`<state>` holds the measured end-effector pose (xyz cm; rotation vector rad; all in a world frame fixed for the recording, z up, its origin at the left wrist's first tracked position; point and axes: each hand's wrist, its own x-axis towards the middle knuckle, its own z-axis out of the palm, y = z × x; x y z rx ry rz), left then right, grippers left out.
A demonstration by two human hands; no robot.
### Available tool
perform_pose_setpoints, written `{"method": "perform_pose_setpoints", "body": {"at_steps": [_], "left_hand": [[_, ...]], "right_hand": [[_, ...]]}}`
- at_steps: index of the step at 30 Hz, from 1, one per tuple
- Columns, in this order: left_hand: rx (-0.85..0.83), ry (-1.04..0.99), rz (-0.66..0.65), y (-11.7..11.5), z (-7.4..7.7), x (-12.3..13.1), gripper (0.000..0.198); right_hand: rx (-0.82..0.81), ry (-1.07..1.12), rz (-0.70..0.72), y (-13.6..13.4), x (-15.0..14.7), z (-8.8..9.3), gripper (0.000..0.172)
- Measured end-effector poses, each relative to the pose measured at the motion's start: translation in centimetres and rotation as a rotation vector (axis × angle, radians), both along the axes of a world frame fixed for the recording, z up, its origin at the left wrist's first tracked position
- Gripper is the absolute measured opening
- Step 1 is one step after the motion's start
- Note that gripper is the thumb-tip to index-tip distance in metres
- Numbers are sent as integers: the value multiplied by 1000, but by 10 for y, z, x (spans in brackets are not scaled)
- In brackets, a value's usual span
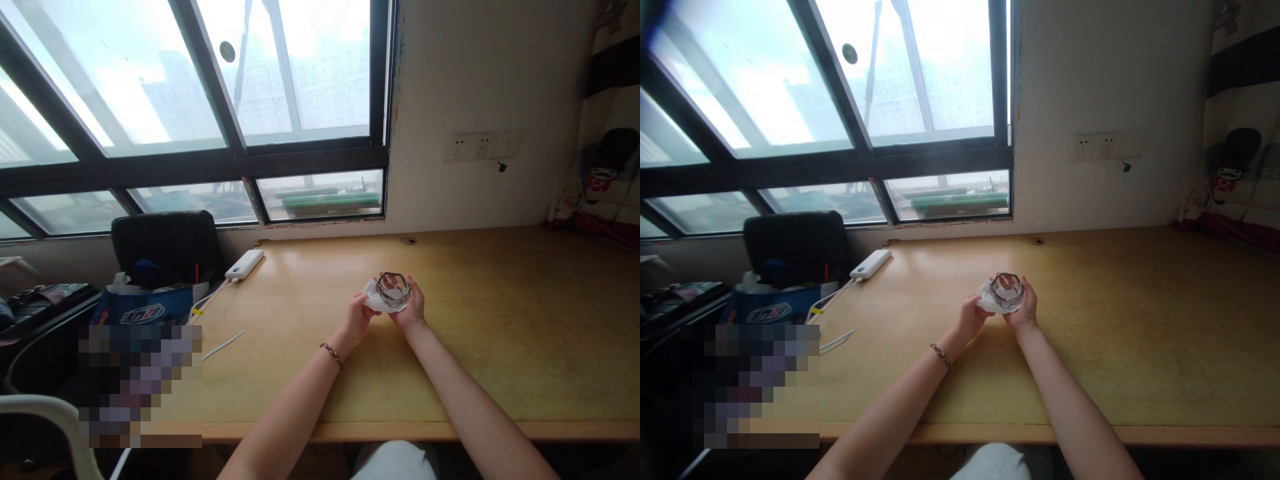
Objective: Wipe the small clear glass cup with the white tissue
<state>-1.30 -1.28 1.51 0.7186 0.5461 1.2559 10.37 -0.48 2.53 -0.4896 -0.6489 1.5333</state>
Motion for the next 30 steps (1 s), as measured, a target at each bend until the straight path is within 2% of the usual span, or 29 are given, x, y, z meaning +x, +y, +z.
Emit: {"method": "perform_pose_setpoints", "body": {"at_steps": [7, 11, 15, 17, 19, 21, 22, 24, 26, 28, 30], "left_hand": [[70, -66, 135, 4, 2, -6, 13], [103, -114, 202, 10, 6, -11, 15], [155, -61, 259, 13, 8, -12, 17], [177, -3, 353, 14, 7, -14, 19], [203, 141, 540, 16, 7, -18, 21], [272, 401, 735, 16, 7, -22, 20], [338, 557, 786, 15, 7, -24, 18], [534, 847, 757, 11, 7, -24, 14], [750, 1039, 632, 6, 5, -21, 9], [895, 1128, 537, 2, 2, -17, 9], [945, 1165, 511, 0, -1, -16, 15]], "right_hand": [[-161, 149, 168, -1, 0, 10, 34], [-232, 142, 115, 2, -2, 4, 22], [-222, 148, 90, 2, -4, -1, 17], [-213, 154, 98, 1, -4, -2, 18], [-224, 166, 82, 1, -3, -2, 18], [-241, 182, 43, 1, -3, -1, 17], [-251, 188, 22, 1, -3, -1, 16], [-266, 193, -8, 2, -4, 0, 14], [-262, 183, -3, 3, -5, 1, 14], [-246, 172, 11, 3, -5, 2, 16], [-230, 174, 8, 4, -5, 1, 17]]}}
